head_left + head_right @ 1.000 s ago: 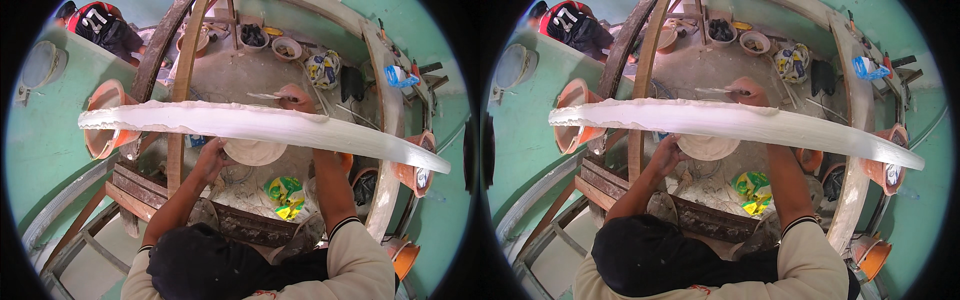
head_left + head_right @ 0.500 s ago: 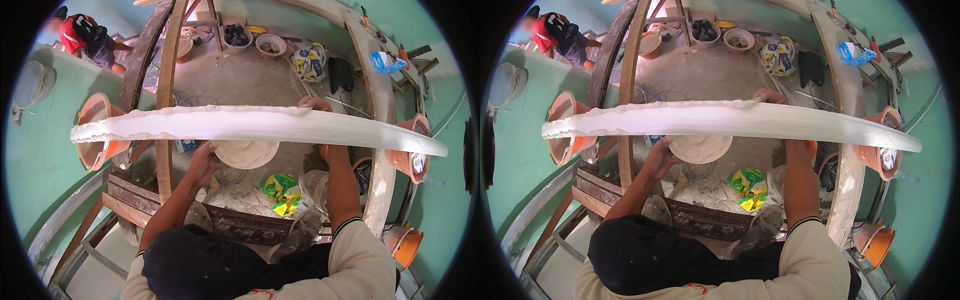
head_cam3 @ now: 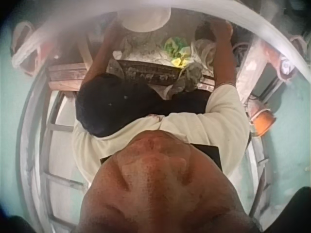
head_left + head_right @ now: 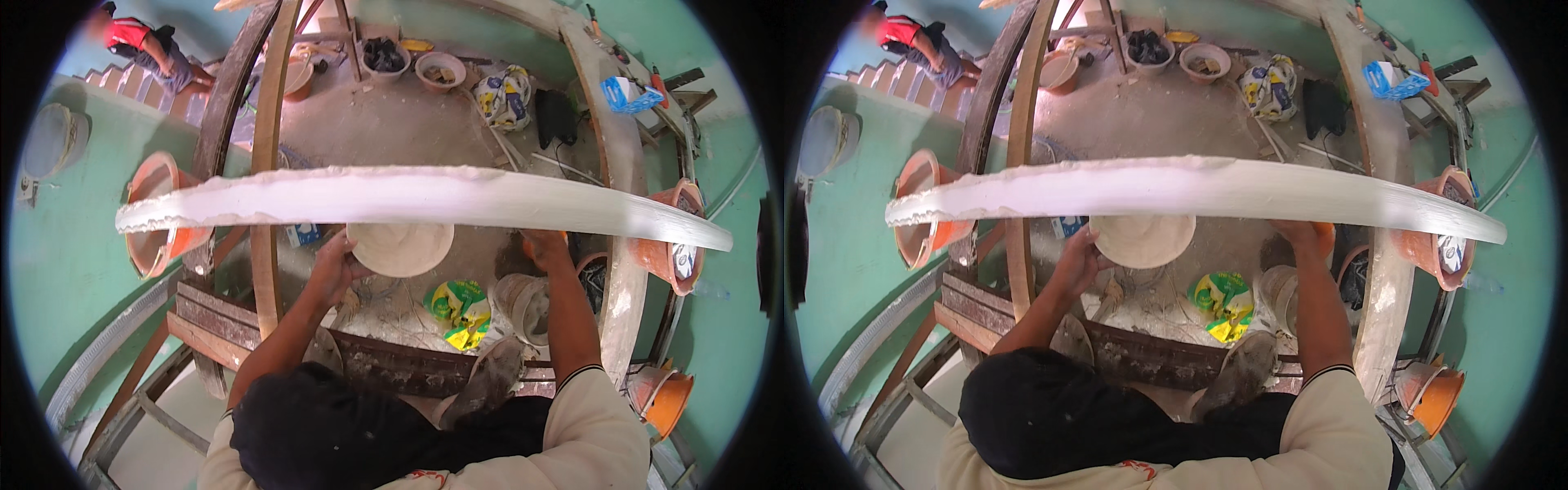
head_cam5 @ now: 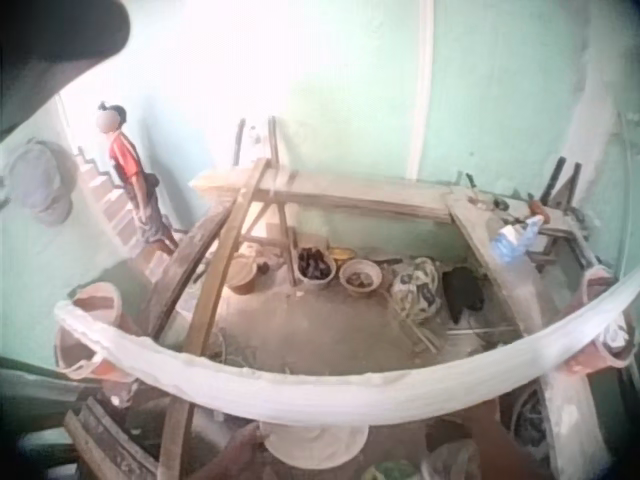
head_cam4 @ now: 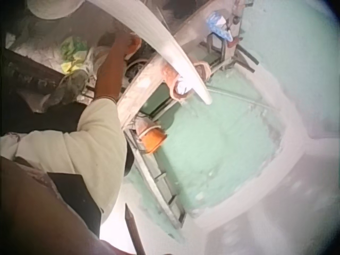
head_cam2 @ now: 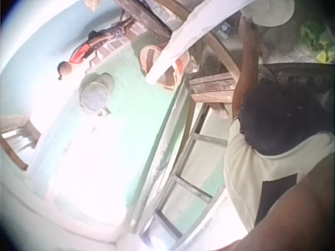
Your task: The person applies a white paste to a long, curved white object using a trowel. They repeatedly scoop paste from a bucket and spread it along the object's surface.
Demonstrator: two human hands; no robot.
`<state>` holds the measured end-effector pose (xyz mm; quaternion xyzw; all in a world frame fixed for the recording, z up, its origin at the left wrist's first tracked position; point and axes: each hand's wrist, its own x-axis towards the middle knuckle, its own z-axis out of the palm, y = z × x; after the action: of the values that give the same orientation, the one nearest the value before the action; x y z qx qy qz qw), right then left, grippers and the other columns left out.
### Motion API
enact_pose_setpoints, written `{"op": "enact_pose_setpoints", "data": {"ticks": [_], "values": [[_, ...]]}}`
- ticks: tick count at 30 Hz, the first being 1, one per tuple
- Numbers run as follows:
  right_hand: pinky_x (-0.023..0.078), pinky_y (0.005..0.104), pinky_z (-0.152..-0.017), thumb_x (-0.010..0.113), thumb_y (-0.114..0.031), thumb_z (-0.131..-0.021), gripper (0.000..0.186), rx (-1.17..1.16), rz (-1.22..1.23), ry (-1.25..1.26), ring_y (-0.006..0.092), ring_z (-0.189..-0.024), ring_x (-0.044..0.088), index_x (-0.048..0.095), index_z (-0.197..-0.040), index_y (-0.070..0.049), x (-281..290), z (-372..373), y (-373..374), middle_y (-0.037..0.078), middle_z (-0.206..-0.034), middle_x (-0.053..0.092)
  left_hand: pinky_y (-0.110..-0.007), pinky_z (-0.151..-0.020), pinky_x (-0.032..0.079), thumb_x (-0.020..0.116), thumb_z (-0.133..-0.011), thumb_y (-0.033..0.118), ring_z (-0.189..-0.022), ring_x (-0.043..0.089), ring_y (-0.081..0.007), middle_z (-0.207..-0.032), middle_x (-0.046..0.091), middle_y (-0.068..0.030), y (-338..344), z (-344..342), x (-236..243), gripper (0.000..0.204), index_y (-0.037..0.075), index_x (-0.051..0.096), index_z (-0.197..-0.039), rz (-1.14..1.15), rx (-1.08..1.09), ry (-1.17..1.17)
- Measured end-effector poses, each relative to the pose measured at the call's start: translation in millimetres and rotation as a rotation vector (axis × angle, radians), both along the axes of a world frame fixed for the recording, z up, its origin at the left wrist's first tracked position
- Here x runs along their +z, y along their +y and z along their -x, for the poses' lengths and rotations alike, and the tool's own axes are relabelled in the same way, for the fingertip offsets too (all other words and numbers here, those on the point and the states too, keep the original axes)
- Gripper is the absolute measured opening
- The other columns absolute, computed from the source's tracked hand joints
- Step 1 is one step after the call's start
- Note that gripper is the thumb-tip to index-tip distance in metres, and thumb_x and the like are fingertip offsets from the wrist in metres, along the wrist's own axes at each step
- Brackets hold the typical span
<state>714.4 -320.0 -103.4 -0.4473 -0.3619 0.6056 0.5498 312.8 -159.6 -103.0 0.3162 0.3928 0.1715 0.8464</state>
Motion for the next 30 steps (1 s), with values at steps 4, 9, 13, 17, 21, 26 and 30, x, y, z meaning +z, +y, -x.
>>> {"op": "enact_pose_setpoints", "data": {"ticks": [4, 9, 13, 17, 21, 26, 30], "values": [[0.055, 0.0366, -0.090, 0.071, -0.027, -0.097, 0.031, 0.154, 0.151, -0.708, 0.0248, -0.105, 0.069, 0.070, -0.116, -0.003, 1.4, 40.7, -2.7, 0.014, -0.109, 0.072, -0.048, -0.096, 0.061, 0.058, -0.099, 0.019, -0.123, 0.063, -0.0246, -0.138, 0.059, -0.0133, -4.9, 3.5, 2.2, 0.054, 0.002, 0.048, -0.149, -0.076, 0.048, 0.083], [0.058, 0.0454, -0.079, 0.067, -0.018, -0.094, 0.018, 0.223, 0.055, -1.588, 0.0345, -0.096, 0.072, 0.070, -0.101, -0.002, 38.6, 122.2, 35.2, 0.019, -0.100, 0.072, -0.041, -0.093, 0.061, 0.068, -0.095, 0.010, -0.114, 0.066, -0.0200, -0.129, 0.064, -0.0097, -13.7, 3.8, 5.1, 0.053, 0.002, 0.050, -0.144, -0.210, 0.082, 0.164], [0.057, 0.0513, -0.069, 0.064, -0.016, -0.091, 0.015, 0.136, 0.135, -1.785, 0.0376, -0.087, 0.073, 0.071, -0.089, -0.003, 29.8, 146.5, 48.0, 0.016, -0.095, 0.072, -0.037, -0.093, 0.060, 0.076, -0.090, 0.006, -0.111, 0.066, -0.0172, -0.124, 0.066, -0.0097, -19.0, -3.1, 7.2, 0.059, 0.001, 0.050, -0.144, -0.269, 0.089, 0.138], [0.058, 0.0508, -0.070, 0.064, -0.018, -0.088, 0.020, 0.260, 0.141, -1.671, 0.0385, -0.082, 0.074, 0.075, -0.084, -0.002, 42.7, 164.9, 54.4, 0.019, -0.087, 0.073, -0.033, -0.092, 0.058, 0.083, -0.086, 0.007, -0.110, 0.065, -0.0170, -0.123, 0.067, -0.0096, -23.3, -3.9, 3.5, 0.065, 0.001, 0.052, -0.143, -0.396, 0.038, 0.206], [0.059, 0.0520, -0.073, 0.065, -0.025, -0.091, 0.025, 0.243, 0.186, -1.530, 0.0389, -0.083, 0.074, 0.077, -0.088, -0.003, 60.3, 168.9, 56.7, 0.020, -0.088, 0.074, -0.031, -0.091, 0.056, 0.088, -0.084, 0.012, -0.108, 0.065, -0.0167, -0.122, 0.068, -0.0083, -24.6, -5.6, 4.8, 0.067, 0.001, 0.054, -0.141, -0.587, -0.035, 0.260], [0.056, 0.0470, -0.078, 0.067, -0.035, -0.095, 0.031, 0.163, 0.160, -1.324, 0.0354, -0.089, 0.072, 0.078, -0.101, -0.006, 49.8, 157.0, 55.0, 0.017, -0.094, 0.074, -0.031, -0.090, 0.056, 0.087, -0.085, 0.014, -0.108, 0.065, -0.0157, -0.122, 0.068, -0.0074, -28.8, -6.9, -1.3, 0.065, 0.002, 0.055, -0.141, -0.717, -0.122, 0.314], [0.053, 0.0379, -0.078, 0.072, -0.036, -0.095, 0.030, 0.100, 0.163, -0.924, 0.0234, -0.082, 0.068, 0.078, -0.106, -0.008, 18.0, 121.0, 38.1, 0.010, -0.088, 0.072, -0.035, -0.090, 0.059, 0.082, -0.090, 0.017, -0.111, 0.066, -0.0172, -0.123, 0.068, -0.0069, -32.3, -18.0, 8.2, 0.063, 0.003, 0.052, -0.144, -0.356, -0.041, 0.156]]}}
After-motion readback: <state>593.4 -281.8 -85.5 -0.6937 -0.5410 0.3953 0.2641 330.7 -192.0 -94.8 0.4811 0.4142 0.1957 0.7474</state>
